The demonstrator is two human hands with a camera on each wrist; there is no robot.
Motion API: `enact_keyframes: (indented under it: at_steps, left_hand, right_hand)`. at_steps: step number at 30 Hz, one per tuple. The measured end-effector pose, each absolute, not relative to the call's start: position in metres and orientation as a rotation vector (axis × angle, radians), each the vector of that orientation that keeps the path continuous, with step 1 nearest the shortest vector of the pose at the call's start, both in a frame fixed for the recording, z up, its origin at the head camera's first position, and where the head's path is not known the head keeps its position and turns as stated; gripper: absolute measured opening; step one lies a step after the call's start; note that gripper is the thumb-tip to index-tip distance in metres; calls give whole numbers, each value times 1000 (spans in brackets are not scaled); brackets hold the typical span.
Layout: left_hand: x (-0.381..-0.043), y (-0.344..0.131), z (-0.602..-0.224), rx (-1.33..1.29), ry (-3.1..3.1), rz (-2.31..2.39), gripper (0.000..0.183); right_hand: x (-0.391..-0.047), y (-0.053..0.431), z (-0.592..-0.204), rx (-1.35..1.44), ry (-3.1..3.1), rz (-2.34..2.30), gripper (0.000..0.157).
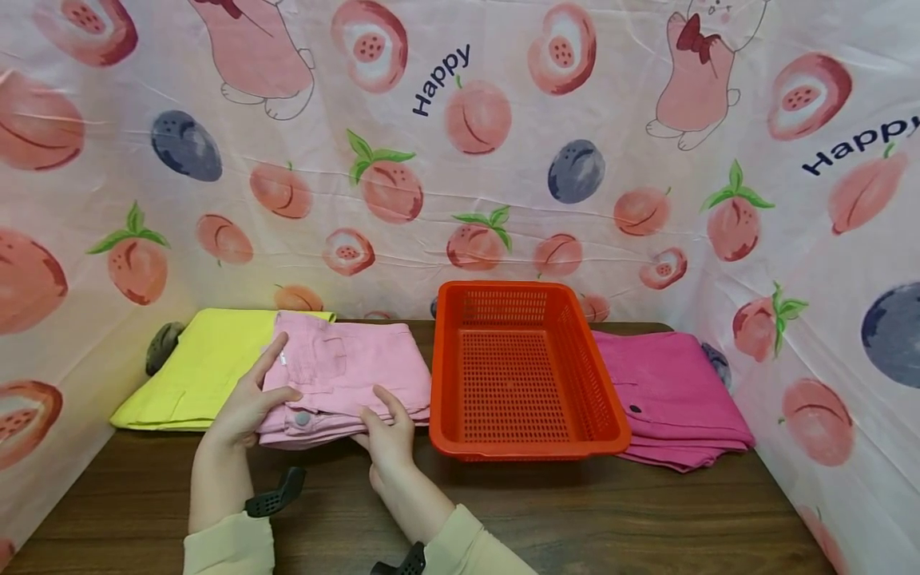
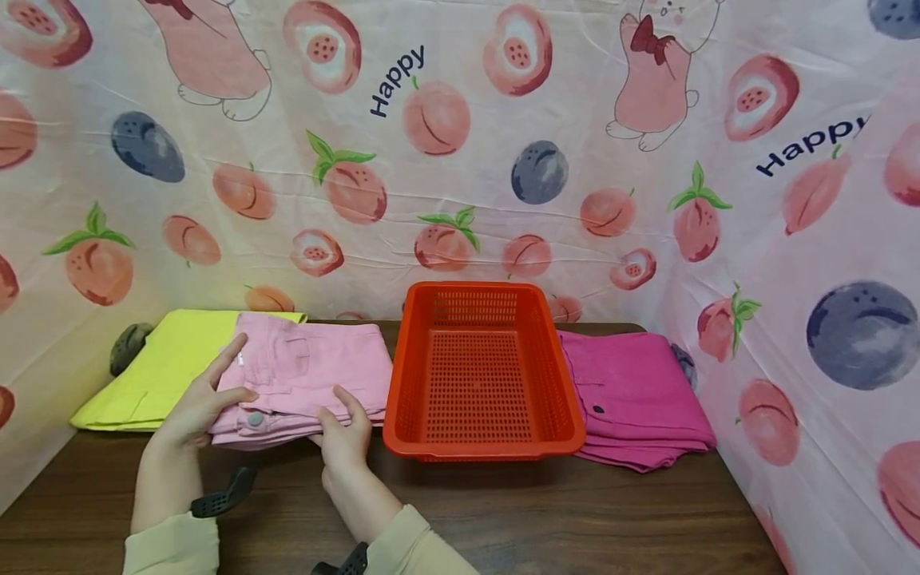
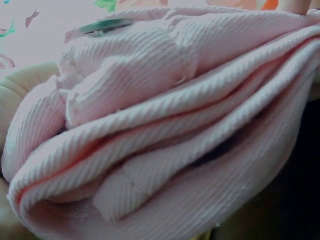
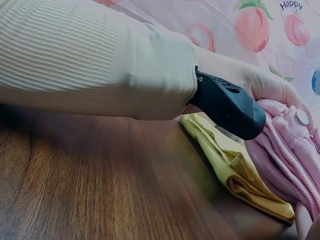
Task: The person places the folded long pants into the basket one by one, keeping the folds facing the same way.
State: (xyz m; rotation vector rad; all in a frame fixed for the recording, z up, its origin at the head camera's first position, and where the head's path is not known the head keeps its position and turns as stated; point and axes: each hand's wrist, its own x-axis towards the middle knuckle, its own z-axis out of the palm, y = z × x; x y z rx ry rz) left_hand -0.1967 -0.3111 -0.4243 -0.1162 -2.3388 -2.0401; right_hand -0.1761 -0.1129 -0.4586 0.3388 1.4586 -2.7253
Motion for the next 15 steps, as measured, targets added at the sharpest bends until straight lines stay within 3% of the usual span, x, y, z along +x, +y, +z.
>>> enact_keyframes:
  at_steps: [15]
  left_hand:
    - [-186, -312, -408, -225, -2220, -2032, 90]
  right_hand:
    - [-171, -115, -439, 250, 1451, -2734, 39]
